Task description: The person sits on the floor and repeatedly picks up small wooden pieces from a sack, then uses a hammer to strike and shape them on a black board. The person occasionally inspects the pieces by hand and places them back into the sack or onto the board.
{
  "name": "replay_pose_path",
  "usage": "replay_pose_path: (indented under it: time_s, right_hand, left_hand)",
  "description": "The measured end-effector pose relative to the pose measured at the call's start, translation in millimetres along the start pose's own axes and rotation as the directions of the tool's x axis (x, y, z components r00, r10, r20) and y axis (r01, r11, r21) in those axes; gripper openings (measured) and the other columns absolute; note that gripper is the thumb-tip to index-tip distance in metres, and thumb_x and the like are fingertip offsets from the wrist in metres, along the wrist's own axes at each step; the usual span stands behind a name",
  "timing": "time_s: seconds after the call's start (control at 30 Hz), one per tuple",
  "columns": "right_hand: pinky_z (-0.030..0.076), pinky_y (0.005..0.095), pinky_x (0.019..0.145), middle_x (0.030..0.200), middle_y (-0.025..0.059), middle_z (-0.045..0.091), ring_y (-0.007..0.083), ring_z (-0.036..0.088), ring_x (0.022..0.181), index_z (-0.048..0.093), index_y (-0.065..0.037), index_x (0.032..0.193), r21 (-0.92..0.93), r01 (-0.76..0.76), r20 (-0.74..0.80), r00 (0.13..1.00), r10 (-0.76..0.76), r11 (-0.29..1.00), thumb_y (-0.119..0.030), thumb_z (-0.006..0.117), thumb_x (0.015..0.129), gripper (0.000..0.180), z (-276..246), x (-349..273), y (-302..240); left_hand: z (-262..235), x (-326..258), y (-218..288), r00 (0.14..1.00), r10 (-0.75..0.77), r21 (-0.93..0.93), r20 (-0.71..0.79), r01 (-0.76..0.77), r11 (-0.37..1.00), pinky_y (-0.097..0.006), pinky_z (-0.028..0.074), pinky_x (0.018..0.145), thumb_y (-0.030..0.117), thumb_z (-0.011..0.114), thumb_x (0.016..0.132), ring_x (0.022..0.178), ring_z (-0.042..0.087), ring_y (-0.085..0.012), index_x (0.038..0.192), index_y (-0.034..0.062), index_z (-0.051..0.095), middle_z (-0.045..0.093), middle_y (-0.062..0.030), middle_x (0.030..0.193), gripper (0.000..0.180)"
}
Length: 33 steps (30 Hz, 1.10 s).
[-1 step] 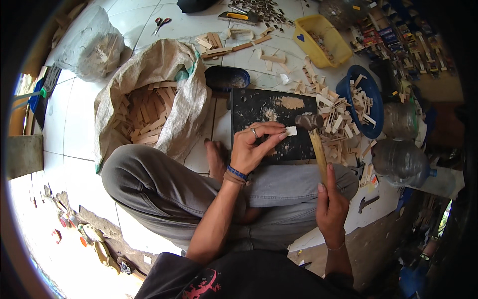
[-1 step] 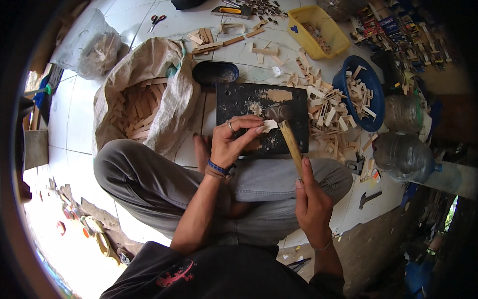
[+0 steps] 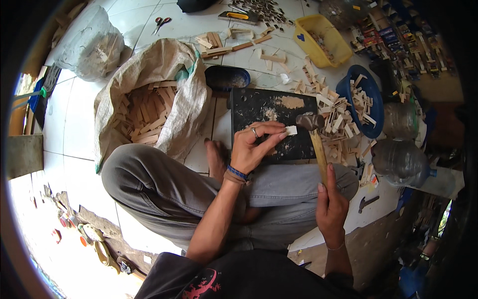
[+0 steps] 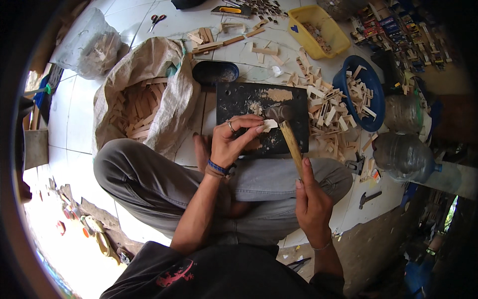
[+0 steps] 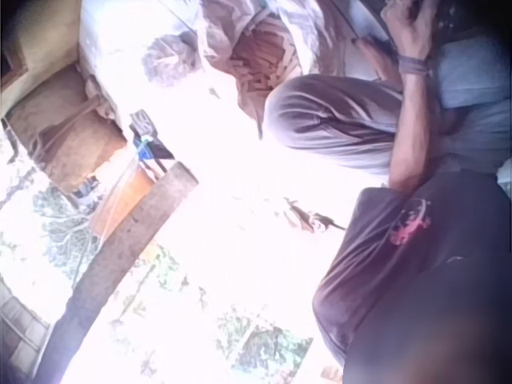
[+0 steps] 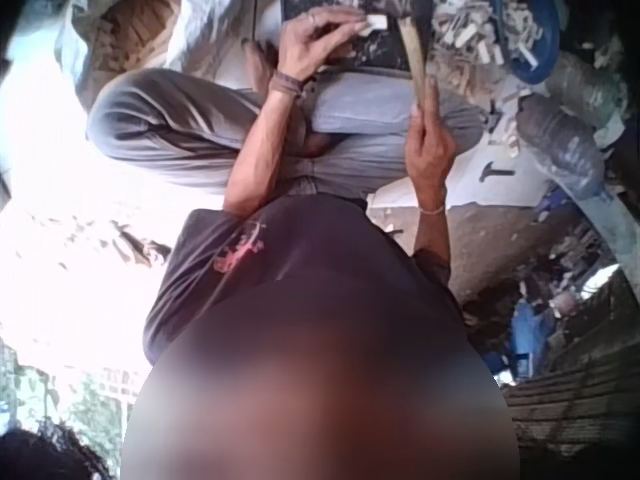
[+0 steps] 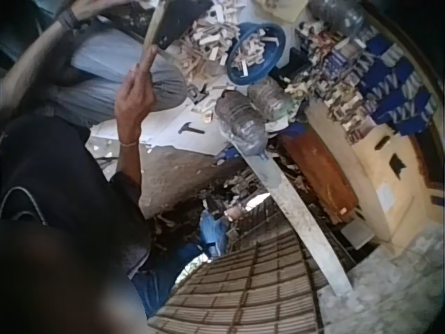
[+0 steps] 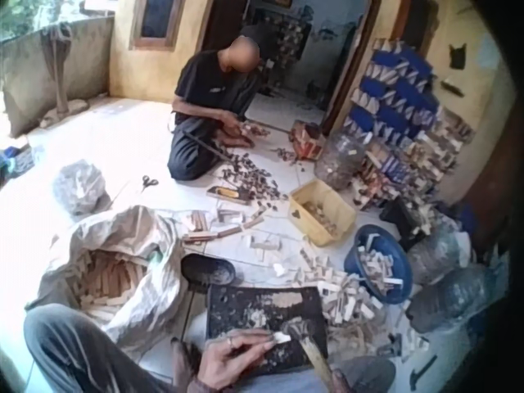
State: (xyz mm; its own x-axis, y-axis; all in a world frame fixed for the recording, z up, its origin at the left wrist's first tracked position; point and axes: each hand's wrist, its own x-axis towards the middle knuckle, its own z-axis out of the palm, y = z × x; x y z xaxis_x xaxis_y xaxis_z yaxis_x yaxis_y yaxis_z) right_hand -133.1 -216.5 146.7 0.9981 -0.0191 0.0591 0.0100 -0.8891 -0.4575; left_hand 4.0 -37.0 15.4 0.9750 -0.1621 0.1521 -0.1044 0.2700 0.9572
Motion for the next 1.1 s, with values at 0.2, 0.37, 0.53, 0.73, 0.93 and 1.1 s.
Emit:
replay_pose_path:
  time_s: [0.2,0.37,0.53,0.73,0.93,1.1]
  right_hand:
    - [0.058,0.0389,0.078,0.121,0.0248,0.071,0.0324,0.077,0.094,0.048,-0.004,0.154,0.023,0.004,0.057,0.998,-0.005,1.000,0.001,0.063,0.099,0.057,4,0,-2]
    - [0.059,0.0391,0.079,0.127,0.0260,0.069,0.0334,0.077,0.095,0.047,-0.003,0.155,0.027,0.040,-0.031,0.999,-0.039,0.999,0.001,0.063,0.099,0.058,8,-6,1]
    - [0.060,0.0382,0.080,0.135,0.0258,0.066,0.0337,0.077,0.098,0.046,-0.004,0.156,-0.007,0.005,0.011,1.000,-0.005,1.000,0.000,0.062,0.099,0.059,9,-7,5]
    - [0.060,0.0382,0.080,0.135,0.0245,0.066,0.0336,0.076,0.099,0.046,-0.005,0.156,-0.006,-0.015,0.104,0.994,0.016,1.000,-0.001,0.063,0.100,0.059,9,-7,3]
    - [0.060,0.0374,0.080,0.137,0.0238,0.065,0.0331,0.076,0.102,0.047,-0.007,0.156,0.035,-0.036,0.014,0.999,0.035,0.999,-0.002,0.062,0.100,0.058,10,-10,5]
    - [0.059,0.0373,0.081,0.135,0.0222,0.067,0.0326,0.076,0.100,0.046,-0.006,0.156,0.013,-0.070,0.117,0.991,0.068,0.997,-0.004,0.060,0.103,0.055,10,-3,1]
  left_hand:
    - [0,2,-4,0.998,0.059,0.066,-0.006,-0.058,0.996,-0.032,0.056,0.089,0.006,0.081,0.089,0.100,0.073,-0.0197,0.102,0.0017,0.080,0.078,-0.0120,0.108,0.014]
    - [0,3,-5,0.997,0.075,0.043,-0.003,-0.075,0.996,-0.031,0.057,0.084,0.008,0.081,0.089,0.095,0.073,-0.0180,0.101,0.0027,0.080,0.079,-0.0100,0.107,0.013]
    - [0,2,-3,0.999,0.035,0.042,-0.005,-0.035,0.998,-0.032,0.055,0.092,0.005,0.080,0.089,0.104,0.073,-0.0206,0.102,0.0015,0.079,0.078,-0.0117,0.108,0.013]
    - [0,1,-2,1.000,0.023,0.060,0.003,-0.023,0.998,-0.032,0.055,0.092,0.004,0.080,0.089,0.103,0.073,-0.0206,0.101,0.0012,0.079,0.078,-0.0116,0.108,0.013]
    - [0,1,-1,1.000,0.028,0.037,0.004,-0.028,0.999,-0.030,0.056,0.085,0.005,0.080,0.089,0.099,0.073,-0.0187,0.101,0.0012,0.079,0.078,-0.0109,0.108,0.013]
    - [-1,2,-2,0.998,0.057,0.080,0.007,-0.057,0.995,-0.032,0.054,0.093,0.004,0.081,0.088,0.104,0.073,-0.0208,0.101,0.0011,0.079,0.078,-0.0114,0.108,0.013]
